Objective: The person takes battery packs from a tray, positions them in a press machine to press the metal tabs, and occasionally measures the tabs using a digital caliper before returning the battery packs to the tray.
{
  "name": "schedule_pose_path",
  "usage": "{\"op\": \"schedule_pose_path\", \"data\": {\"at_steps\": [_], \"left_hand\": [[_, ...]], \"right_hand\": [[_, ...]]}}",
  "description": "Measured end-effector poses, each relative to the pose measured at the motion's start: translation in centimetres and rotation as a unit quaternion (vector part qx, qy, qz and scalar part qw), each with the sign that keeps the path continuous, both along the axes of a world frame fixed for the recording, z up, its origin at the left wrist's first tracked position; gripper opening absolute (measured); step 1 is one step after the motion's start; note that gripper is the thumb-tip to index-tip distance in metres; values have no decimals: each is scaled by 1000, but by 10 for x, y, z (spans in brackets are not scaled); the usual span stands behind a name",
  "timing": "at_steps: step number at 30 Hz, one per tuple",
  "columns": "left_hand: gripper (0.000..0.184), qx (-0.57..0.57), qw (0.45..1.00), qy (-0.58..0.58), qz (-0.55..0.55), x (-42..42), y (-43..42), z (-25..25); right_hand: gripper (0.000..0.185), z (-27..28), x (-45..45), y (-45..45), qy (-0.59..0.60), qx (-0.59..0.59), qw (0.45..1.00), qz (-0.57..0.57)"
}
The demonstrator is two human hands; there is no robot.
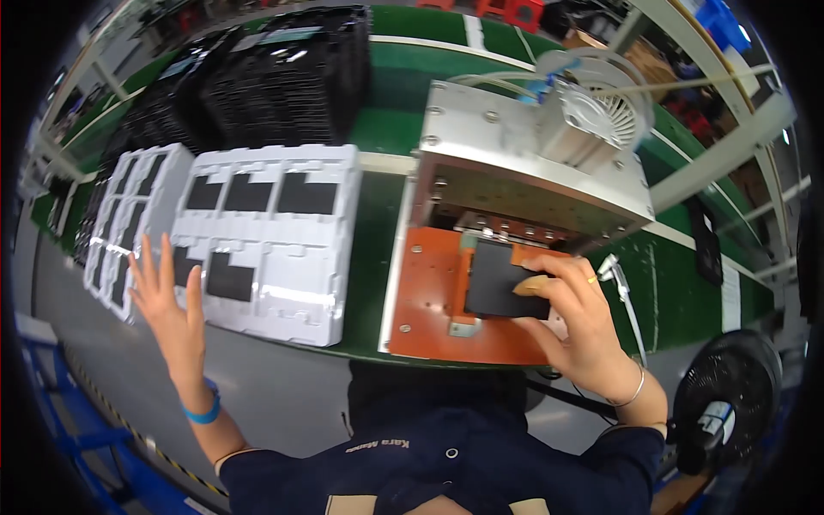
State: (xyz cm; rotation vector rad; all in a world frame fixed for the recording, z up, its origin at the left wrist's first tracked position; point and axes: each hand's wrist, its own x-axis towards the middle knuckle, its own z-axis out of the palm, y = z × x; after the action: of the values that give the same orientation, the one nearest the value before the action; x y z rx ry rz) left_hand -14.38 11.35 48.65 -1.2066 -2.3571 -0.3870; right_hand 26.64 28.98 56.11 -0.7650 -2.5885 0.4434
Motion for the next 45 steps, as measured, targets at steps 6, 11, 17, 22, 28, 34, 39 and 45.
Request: {"op": "schedule_pose_path", "data": {"at_steps": [6,11,17,22,28,34,39,45], "left_hand": [[57,14,891,10,-453,94,75,49],[57,-107,735,-34,-669,171,119,35],[66,-170,681,-61,-709,185,130,12],[65,-188,674,-65,-712,185,131,13],[65,-193,678,-54,-707,185,130,14],[65,-194,679,-57,-705,185,130,14],[64,-194,681,-72,-703,186,129,12],[62,-189,683,-75,-701,186,129,12]], "right_hand": [[32,-32,34,2,-4,-104,994,-11],[33,-48,19,20,80,-109,990,-39],[28,-65,-3,23,55,50,997,-29],[30,-63,-7,23,8,107,994,-23],[28,-62,-7,22,45,97,989,-98],[28,-65,2,19,35,80,991,-100],[28,-59,-5,17,-2,90,988,-129],[30,-67,0,19,19,92,992,-88]]}}
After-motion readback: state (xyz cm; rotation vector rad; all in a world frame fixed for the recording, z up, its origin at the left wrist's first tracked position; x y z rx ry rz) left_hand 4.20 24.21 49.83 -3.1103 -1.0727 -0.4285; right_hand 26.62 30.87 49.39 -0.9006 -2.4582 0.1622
